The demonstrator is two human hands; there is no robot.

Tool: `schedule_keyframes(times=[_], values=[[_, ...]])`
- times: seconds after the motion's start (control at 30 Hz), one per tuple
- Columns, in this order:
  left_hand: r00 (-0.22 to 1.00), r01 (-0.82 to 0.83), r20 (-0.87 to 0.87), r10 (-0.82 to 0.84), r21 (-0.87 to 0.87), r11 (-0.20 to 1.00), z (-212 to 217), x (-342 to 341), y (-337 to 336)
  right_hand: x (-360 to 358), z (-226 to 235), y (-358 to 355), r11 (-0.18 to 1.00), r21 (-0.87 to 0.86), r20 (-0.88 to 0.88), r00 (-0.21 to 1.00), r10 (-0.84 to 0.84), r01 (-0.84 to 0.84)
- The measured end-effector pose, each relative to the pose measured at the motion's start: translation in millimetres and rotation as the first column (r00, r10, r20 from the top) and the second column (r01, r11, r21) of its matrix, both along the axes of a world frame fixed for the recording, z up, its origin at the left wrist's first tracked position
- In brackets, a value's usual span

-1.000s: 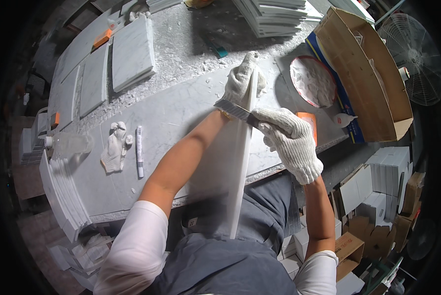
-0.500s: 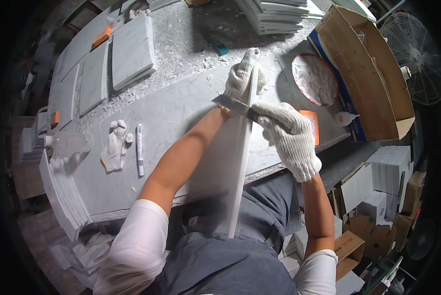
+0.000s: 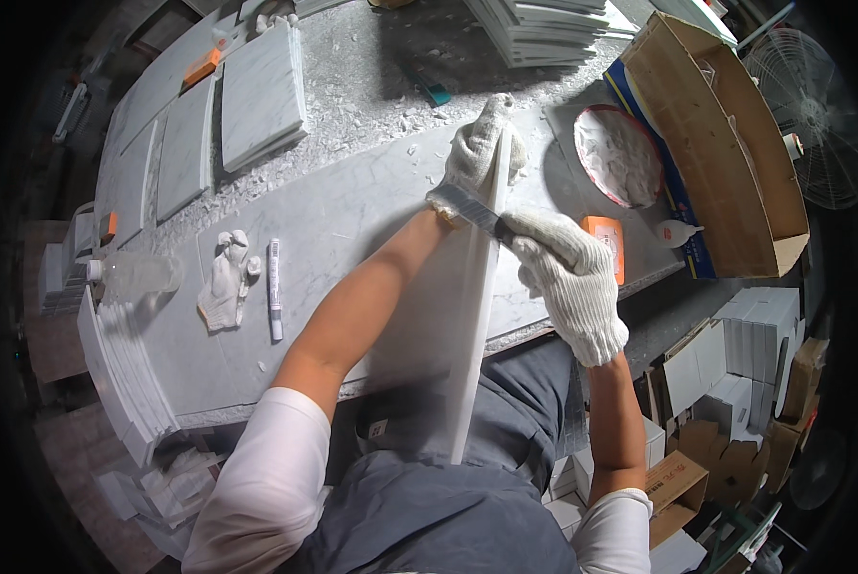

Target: The person smooths the edges of a white rectangular stone tile using a metal scraper and an orange sanding block. They repeatedly scrape and sand different edges, then place the finished tile on a stack of similar tiles on the workbench.

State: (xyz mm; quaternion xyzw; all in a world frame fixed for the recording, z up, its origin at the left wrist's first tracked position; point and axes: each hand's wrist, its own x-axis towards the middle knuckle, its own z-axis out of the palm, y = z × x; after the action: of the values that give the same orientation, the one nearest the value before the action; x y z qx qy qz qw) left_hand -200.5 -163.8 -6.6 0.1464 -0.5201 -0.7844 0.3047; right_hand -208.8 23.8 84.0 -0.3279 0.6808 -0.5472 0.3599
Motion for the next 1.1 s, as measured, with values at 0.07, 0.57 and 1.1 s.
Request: schedule_keyframes(times=[0.07,0.57,1.1], values=[[0.999,0.017,0.037,-0.019,0.062,0.998,3,-1,-2,5,2,1,1.0,0.021,0.078,0.997,-0.022,0.02],[0.997,0.05,-0.055,-0.054,-0.072,0.996,-4,0,-2,-5,3,-2,1.0,-0.005,-0.051,0.998,-0.027,0.026],[0.993,0.027,0.115,-0.035,0.076,0.997,6,0,-2,-5,2,-2,0.996,0.092,0.0,1.0,0.01,-0.01]])
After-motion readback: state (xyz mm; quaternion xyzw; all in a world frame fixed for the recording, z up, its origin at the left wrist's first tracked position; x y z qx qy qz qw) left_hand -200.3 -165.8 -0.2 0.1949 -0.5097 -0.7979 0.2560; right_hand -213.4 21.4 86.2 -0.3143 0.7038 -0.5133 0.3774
